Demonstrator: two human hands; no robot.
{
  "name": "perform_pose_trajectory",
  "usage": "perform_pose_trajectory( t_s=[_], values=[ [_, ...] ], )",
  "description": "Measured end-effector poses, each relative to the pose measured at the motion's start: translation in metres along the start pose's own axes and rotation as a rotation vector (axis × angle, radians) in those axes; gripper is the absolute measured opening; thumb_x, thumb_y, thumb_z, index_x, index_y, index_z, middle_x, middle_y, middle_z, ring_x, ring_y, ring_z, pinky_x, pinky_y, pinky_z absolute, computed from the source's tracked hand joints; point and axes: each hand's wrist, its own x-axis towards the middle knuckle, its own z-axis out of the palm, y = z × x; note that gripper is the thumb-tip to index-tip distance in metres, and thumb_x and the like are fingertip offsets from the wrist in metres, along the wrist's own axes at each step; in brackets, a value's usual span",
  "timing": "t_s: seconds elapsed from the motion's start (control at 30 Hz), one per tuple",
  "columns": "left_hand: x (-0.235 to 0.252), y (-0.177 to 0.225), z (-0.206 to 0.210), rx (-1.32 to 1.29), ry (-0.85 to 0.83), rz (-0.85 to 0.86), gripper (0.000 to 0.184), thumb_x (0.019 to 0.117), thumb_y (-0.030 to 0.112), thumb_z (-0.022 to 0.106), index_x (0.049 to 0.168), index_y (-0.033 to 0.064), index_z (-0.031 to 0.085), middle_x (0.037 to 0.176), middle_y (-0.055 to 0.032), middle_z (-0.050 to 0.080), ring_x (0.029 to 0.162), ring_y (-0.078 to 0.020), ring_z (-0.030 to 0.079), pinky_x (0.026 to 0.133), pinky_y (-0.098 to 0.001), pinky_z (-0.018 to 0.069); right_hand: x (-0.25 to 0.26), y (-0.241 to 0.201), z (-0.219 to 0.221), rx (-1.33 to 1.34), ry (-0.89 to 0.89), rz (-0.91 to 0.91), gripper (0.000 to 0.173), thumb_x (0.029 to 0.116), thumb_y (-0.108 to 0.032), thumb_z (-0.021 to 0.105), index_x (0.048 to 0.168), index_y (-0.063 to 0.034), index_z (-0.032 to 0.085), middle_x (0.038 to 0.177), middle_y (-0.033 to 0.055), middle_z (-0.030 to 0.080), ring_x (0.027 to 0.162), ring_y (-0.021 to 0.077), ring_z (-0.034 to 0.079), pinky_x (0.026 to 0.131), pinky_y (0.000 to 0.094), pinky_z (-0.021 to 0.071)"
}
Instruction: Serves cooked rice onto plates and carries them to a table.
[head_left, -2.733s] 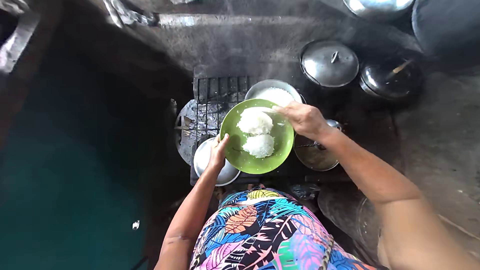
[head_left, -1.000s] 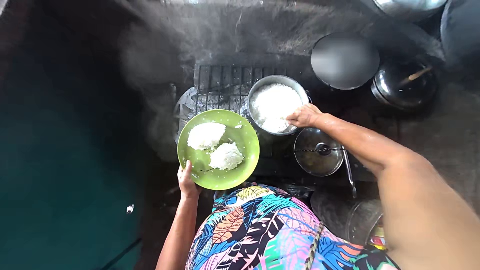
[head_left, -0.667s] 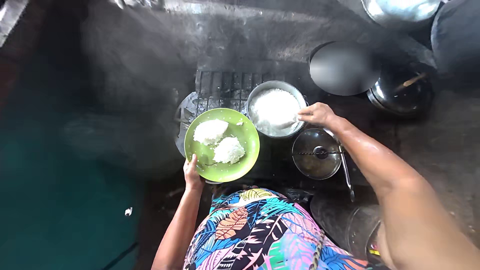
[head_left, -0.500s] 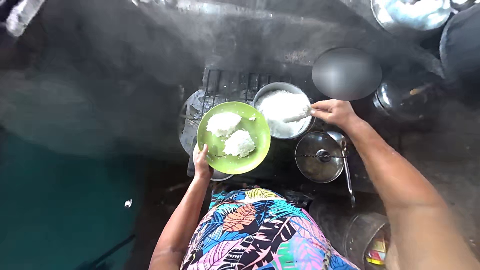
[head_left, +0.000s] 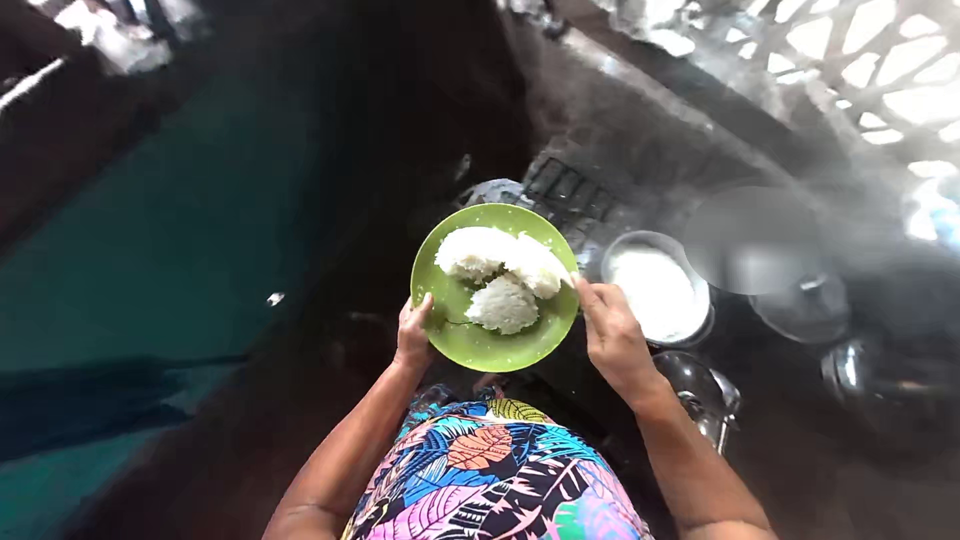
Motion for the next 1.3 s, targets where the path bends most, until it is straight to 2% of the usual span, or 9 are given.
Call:
perform_pose_trajectory(
  t_s=[0.13, 0.23, 0.33, 0.43, 0.57, 0.67, 0.77, 1.03, 1.3],
  values=[
    [-0.029, 0.021, -0.065, -0.016, 0.116, 0.063, 0.030, 0.1091, 0.015, 0.030, 0.125, 0.0105, 0.054, 0.093, 0.0057, 0.071, 0.083, -0.0020, 0.070, 0.078, -0.0252, 0.0602, 0.021, -0.046, 0.031, 0.085, -0.125, -0.124, 0.045, 0.0966, 0.002, 0.049, 0.139, -0.0049, 0.063, 0.109, 0.0226, 0.066, 0.094, 0.0339, 0.067, 0.079, 0.0480, 0.0577],
    [-0.059, 0.035, -0.131, -0.021, 0.220, 0.072, 0.030, 0.1103, 0.019, 0.031, 0.127, 0.0108, 0.055, 0.095, 0.0057, 0.071, 0.083, -0.0015, 0.069, 0.078, -0.0246, 0.0601, 0.037, -0.095, 0.063, 0.278, -0.216, -0.208, 0.042, 0.0924, 0.000, 0.053, 0.133, -0.0002, 0.066, 0.108, 0.0201, 0.067, 0.089, 0.0214, 0.066, 0.077, 0.0346, 0.0571],
    [-0.093, 0.046, -0.205, -0.104, 0.321, 0.135, 0.029, 0.1085, 0.018, 0.034, 0.127, 0.0122, 0.055, 0.098, 0.0053, 0.072, 0.086, -0.0017, 0.070, 0.080, -0.0246, 0.0607, 0.051, -0.150, 0.108, 0.622, -0.258, -0.188, 0.027, 0.0905, -0.010, 0.062, 0.113, 0.0040, 0.069, 0.092, 0.0028, 0.065, 0.079, -0.0004, 0.059, 0.072, 0.0166, 0.0511],
    [-0.130, 0.060, -0.276, -0.205, 0.454, 0.223, 0.028, 0.1057, 0.013, 0.036, 0.126, 0.0081, 0.055, 0.099, 0.0030, 0.073, 0.088, -0.0035, 0.071, 0.083, -0.0257, 0.0607, 0.063, -0.216, 0.173, 0.855, -0.334, -0.009, 0.010, 0.0899, -0.015, 0.064, 0.098, -0.0105, 0.066, 0.086, -0.0122, 0.067, 0.073, -0.0038, 0.059, 0.069, 0.0187, 0.0513],
    [-0.183, 0.081, -0.362, -0.256, 0.638, 0.275, 0.026, 0.1065, 0.010, 0.037, 0.123, 0.0051, 0.056, 0.096, 0.0005, 0.073, 0.085, -0.0057, 0.071, 0.080, -0.0270, 0.0615, 0.059, -0.313, 0.274, 1.080, -0.657, 0.201, 0.044, 0.1033, -0.036, 0.039, 0.131, -0.0080, 0.058, 0.101, -0.0061, 0.071, 0.076, 0.0015, 0.064, 0.067, 0.0230, 0.0559],
    [-0.221, 0.086, -0.411, -0.259, 0.765, 0.309, 0.023, 0.1058, 0.012, 0.041, 0.121, 0.0058, 0.058, 0.093, 0.0003, 0.074, 0.083, -0.0062, 0.072, 0.078, -0.0269, 0.0620, 0.041, -0.400, 0.321, 1.319, -0.885, 0.245, 0.050, 0.1097, -0.049, 0.022, 0.132, -0.0197, 0.057, 0.108, -0.0070, 0.073, 0.098, 0.0049, 0.070, 0.087, 0.0315, 0.0605],
    [-0.257, 0.079, -0.453, -0.244, 0.895, 0.308, 0.028, 0.1062, 0.020, 0.044, 0.129, 0.0097, 0.058, 0.100, 0.0012, 0.073, 0.086, -0.0056, 0.071, 0.080, -0.0281, 0.0615, 0.030, -0.466, 0.362, 1.311, -1.060, 0.207, 0.049, 0.1087, -0.051, 0.030, 0.133, -0.0195, 0.058, 0.114, -0.0042, 0.072, 0.105, 0.0073, 0.069, 0.091, 0.0339, 0.0596],
    [-0.326, 0.085, -0.544, -0.377, 1.197, 0.269, 0.035, 0.0977, 0.008, 0.046, 0.131, 0.0099, 0.055, 0.102, -0.0015, 0.071, 0.084, -0.0079, 0.069, 0.075, -0.0285, 0.0598, 0.001, -0.622, 0.450, 1.013, -1.388, 0.300, 0.042, 0.1102, -0.041, 0.035, 0.133, -0.0139, 0.058, 0.111, 0.0014, 0.071, 0.099, 0.0116, 0.069, 0.084, 0.0363, 0.0602],
    [-0.342, 0.114, -0.647, -0.505, 1.340, 0.152, 0.035, 0.0901, -0.001, 0.060, 0.124, -0.0068, 0.054, 0.102, -0.0087, 0.066, 0.089, -0.0096, 0.065, 0.083, -0.0299, 0.0558, -0.005, -0.758, 0.545, 0.791, -1.526, -0.144, 0.044, 0.1117, -0.027, 0.033, 0.135, 0.0049, 0.054, 0.117, 0.0090, 0.067, 0.102, 0.0074, 0.065, 0.092, 0.0302, 0.0559]
  ],
)
